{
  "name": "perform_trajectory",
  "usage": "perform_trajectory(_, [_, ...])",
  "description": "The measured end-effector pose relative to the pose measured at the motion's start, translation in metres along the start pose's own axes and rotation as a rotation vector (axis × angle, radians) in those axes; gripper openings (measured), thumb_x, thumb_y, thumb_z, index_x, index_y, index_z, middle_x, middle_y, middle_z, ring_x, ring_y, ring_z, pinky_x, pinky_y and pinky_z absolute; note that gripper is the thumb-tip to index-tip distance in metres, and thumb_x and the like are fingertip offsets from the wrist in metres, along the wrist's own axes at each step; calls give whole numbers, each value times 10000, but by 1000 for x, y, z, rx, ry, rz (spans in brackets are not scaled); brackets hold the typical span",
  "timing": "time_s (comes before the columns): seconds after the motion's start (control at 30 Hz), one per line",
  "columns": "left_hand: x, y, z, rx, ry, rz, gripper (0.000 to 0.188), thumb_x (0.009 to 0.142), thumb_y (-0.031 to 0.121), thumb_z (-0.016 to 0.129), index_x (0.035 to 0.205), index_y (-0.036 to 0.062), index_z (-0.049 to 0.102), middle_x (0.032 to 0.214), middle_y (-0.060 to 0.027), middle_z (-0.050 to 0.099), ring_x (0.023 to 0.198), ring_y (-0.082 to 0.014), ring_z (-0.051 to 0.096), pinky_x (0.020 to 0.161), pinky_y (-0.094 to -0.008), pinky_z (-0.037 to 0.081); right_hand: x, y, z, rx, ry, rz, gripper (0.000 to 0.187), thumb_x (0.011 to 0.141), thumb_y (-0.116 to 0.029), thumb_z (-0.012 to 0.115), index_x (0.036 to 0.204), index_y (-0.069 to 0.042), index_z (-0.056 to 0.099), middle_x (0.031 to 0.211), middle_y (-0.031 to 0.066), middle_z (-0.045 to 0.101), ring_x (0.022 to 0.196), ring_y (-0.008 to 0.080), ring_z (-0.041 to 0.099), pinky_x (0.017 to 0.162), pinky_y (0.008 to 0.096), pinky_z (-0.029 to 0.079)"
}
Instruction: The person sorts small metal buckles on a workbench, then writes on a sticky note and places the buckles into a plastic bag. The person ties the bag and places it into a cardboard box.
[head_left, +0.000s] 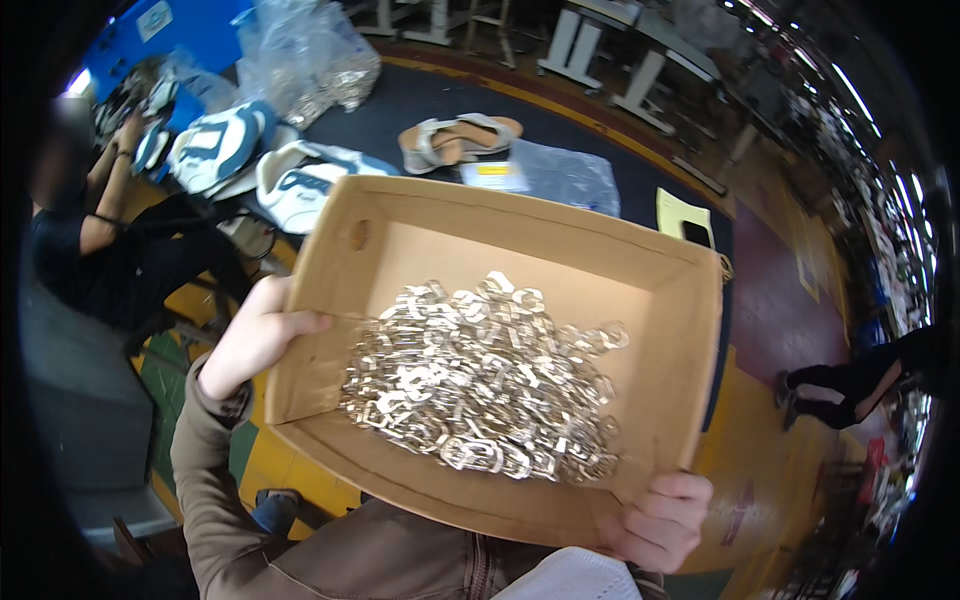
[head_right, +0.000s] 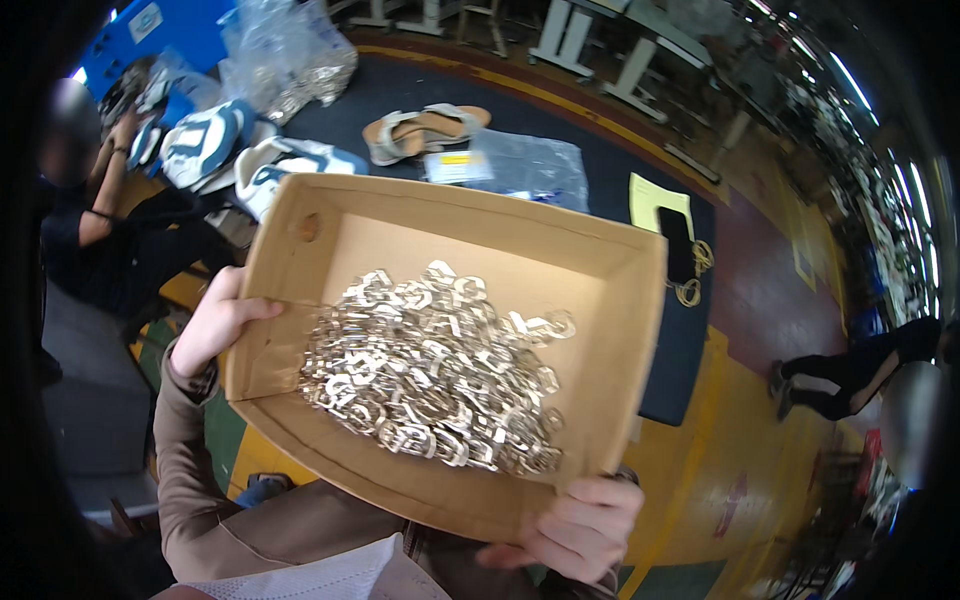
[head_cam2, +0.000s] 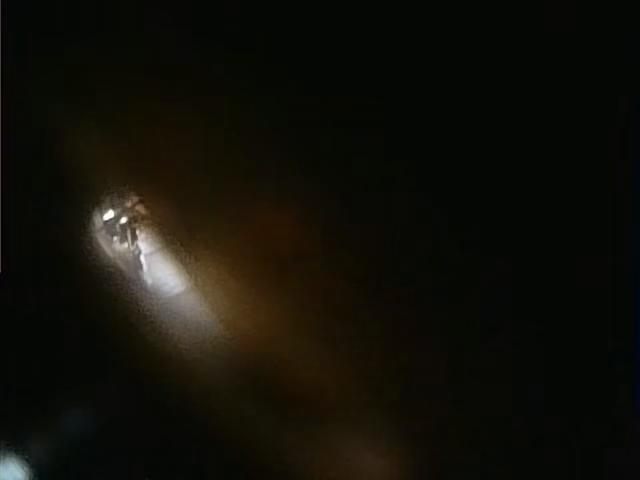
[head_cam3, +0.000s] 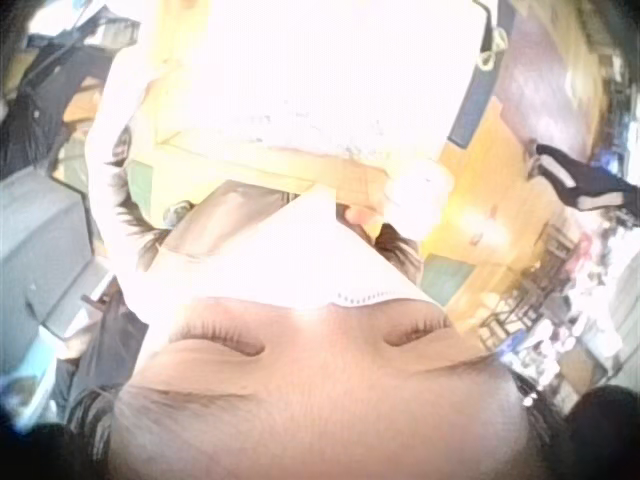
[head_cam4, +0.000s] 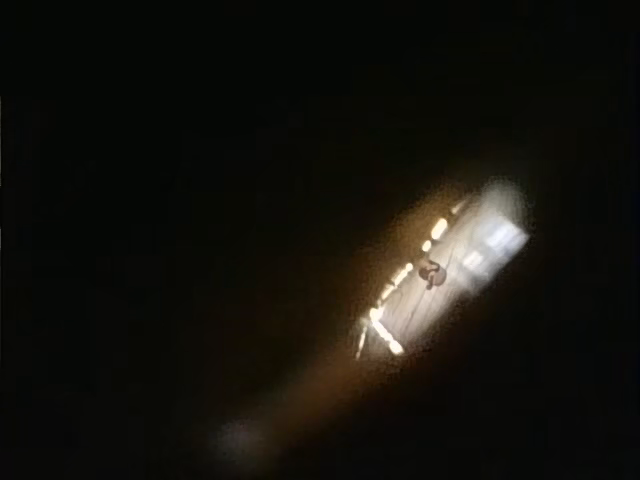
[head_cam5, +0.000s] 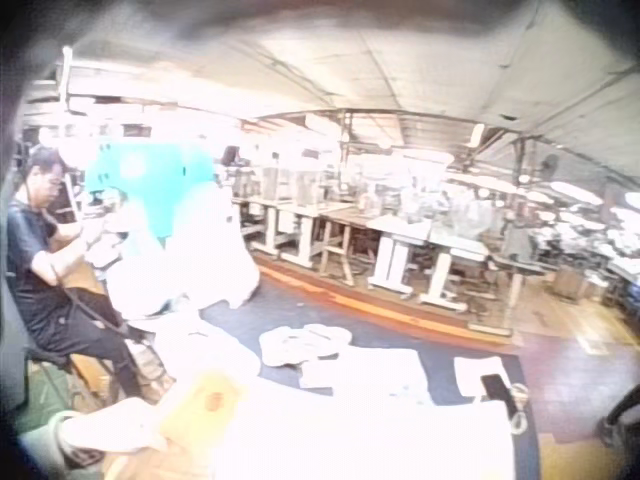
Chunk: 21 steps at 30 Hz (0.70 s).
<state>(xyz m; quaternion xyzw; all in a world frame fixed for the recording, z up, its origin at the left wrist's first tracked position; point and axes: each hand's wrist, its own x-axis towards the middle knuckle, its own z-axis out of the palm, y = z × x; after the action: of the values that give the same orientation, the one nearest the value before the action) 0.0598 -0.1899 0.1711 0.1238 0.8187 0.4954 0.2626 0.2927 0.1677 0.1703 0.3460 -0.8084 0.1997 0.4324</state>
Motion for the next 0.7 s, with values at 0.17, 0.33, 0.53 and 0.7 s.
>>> perform_trajectory(0.17, [80,58,96,234,-358,254,312,887,147,717,1125,-55,712,925,-158,759,840,-171,692,796,-332,525,-44,-74,-113,-289,-503,448,293,722,-252,781,680,-89,541,643,53,495,603,199,477,635,410,418])
perform_trajectory(0.33, [139,76,199,345,-589,430,314,858,189,709,1044,-65,717,891,-274,714,845,-369,714,768,-418,536,-125,-109,-153,-729,-142,671,266,576,-139,678,623,-124,416,593,94,426,546,309,448,572,499,387])
perform_trajectory(0.53, [158,60,245,341,-692,323,366,834,225,696,979,-111,705,839,-299,694,831,-409,711,746,-457,540,-129,-105,-201,-729,-755,1068,373,586,-149,749,897,-26,583,799,145,534,768,377,552,736,498,475])
perform_trajectory(0.7, [150,88,235,578,-878,224,609,1041,475,562,1001,-117,701,819,-289,673,803,-388,705,728,-444,534,-150,-114,-208,-896,-752,1344,605,601,-189,802,1137,6,599,969,154,598,862,369,594,819,478,500])
